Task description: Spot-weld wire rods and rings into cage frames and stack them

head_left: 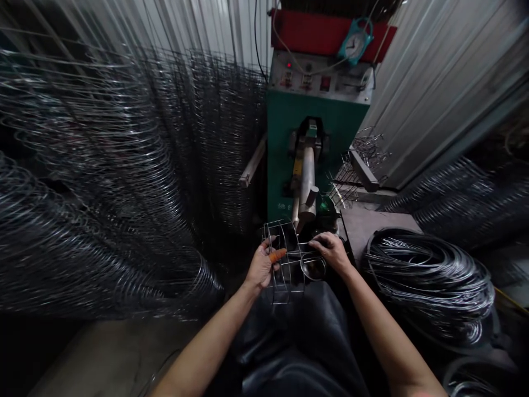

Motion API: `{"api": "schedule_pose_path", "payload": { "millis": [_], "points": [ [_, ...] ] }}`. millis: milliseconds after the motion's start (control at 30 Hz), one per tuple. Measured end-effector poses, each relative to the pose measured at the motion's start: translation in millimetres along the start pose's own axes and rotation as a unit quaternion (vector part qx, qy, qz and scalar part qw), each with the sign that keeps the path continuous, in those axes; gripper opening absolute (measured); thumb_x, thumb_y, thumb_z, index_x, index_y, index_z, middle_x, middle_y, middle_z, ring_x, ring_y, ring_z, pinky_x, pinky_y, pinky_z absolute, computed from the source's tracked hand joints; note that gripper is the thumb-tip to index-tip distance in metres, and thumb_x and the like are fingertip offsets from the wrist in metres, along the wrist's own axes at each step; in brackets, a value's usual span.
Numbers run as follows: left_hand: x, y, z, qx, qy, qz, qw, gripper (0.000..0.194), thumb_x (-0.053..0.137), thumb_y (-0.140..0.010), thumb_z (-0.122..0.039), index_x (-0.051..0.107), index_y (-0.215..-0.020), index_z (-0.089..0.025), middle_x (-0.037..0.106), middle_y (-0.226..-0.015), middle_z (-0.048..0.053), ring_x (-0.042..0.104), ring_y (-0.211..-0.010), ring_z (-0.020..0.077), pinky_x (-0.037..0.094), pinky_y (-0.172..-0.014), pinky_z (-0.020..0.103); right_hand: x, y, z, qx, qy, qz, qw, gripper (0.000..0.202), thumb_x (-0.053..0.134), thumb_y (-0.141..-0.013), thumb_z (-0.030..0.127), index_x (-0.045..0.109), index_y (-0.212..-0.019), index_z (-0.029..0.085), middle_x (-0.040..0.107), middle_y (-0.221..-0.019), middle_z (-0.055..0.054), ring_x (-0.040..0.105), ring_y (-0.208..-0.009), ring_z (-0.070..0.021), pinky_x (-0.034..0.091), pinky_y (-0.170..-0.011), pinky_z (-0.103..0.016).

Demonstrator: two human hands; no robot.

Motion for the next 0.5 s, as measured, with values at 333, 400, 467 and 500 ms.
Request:
{"api": "schedule_pose_path", "payload": {
  "millis": [333,400,467,500],
  "points": [
    [0.9,-17,1,-0.01,0.011,-0.017,1.0,0.07,0.083,-0.043,-0.019,0.049,-0.104,-0.018,0.039,-0.059,-0.01,0.036,-0.046,0.0025,0.022,-0.037,0.014,8,-23,-14,0.009,0.008,0.032,0.999,0.031,0.054,-0.079,0.05,0.064,-0.071,0.022,0.066,-0.075,-0.003,0.059,-0.076,-0.0191,0.039,-0.076,-0.035],
    [1.7,-20,1,-0.011,0.012,-0.021,1.0,0.068,0.083,-0.042,-0.019,0.05,-0.101,-0.018,0.042,-0.061,-0.009,0.036,-0.046,0.0023,0.023,-0.037,0.014,8,-27,-15,0.008,0.02,0.029,0.999,0.032,0.052,-0.08,0.05,0.065,-0.071,0.022,0.067,-0.075,-0.003,0.059,-0.076,-0.0191,0.038,-0.077,-0.035],
    [2.6,-23,2,-0.016,0.016,-0.026,0.999,0.068,0.083,-0.041,-0.018,0.05,-0.1,-0.017,0.045,-0.063,-0.008,0.037,-0.046,0.0021,0.024,-0.037,0.014,9,-30,-16,0.006,0.022,0.035,0.999,0.033,0.052,-0.081,0.05,0.065,-0.07,0.022,0.066,-0.075,-0.003,0.059,-0.076,-0.019,0.039,-0.076,-0.034],
    [2.9,-24,2,-0.019,0.016,-0.03,0.999,0.068,0.083,-0.041,-0.018,0.05,-0.1,-0.017,0.046,-0.063,-0.007,0.037,-0.046,0.0021,0.025,-0.037,0.014,9,-31,-17,0.007,0.021,0.041,0.999,0.033,0.052,-0.081,0.05,0.065,-0.07,0.022,0.066,-0.074,-0.003,0.059,-0.076,-0.0189,0.039,-0.075,-0.033]
  ]
}}
Point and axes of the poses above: each hand's wrist, its own y-axis away from the middle knuckle, its own x-axis out of the palm, z = x × y, the point moved 9 cm from there along -y, towards the middle knuckle
